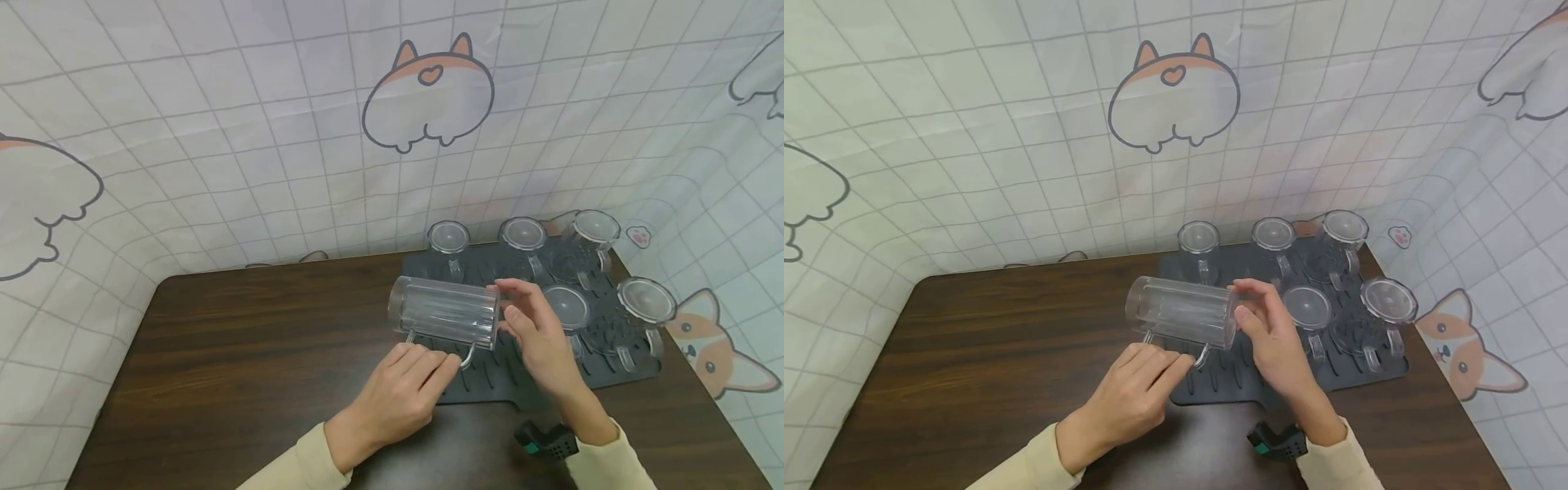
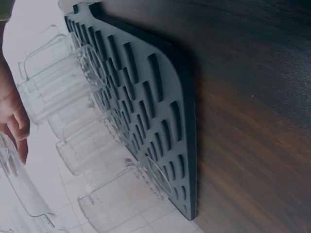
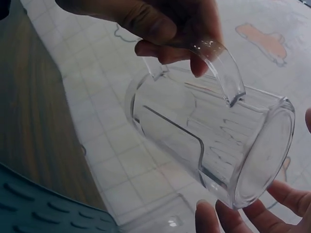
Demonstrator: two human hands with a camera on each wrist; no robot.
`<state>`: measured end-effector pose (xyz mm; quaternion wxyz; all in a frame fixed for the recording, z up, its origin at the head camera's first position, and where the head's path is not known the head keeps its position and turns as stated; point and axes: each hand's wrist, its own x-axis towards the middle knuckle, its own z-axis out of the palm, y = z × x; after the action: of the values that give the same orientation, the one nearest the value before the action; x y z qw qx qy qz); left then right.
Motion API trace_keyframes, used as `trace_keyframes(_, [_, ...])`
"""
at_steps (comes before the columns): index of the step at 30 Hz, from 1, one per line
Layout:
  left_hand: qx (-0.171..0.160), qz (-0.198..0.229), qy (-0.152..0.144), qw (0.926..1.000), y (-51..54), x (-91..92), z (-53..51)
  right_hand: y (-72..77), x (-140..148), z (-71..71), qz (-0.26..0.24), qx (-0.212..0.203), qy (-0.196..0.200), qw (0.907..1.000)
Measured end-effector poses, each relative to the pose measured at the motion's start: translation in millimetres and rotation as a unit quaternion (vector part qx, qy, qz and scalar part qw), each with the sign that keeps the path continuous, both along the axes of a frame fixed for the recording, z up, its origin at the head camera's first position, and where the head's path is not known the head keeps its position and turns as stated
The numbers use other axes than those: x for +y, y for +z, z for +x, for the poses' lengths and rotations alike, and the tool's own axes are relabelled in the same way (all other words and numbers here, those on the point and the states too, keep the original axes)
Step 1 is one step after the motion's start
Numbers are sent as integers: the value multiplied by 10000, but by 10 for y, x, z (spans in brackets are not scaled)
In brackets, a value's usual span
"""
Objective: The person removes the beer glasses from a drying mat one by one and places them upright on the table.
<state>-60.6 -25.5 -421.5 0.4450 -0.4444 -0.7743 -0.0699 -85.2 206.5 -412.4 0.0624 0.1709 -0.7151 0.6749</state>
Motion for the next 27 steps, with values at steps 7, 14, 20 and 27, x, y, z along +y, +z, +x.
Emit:
trace_keyframes(7, [-128,-219,102,9996,-110,-15,23,-116,-78,37,-157,-715,122,9972])
trace_keyframes(14, [-147,-255,124,9995,-166,-19,45,-210,-106,32,-7,-806,222,9965])
trace_keyframes(20, [-157,-300,138,9993,-211,-33,56,-282,-131,38,40,-972,123,9952])
trace_keyframes(27, [-224,-307,171,9991,-241,-39,81,-326,-169,44,-147,-953,-49,9953])
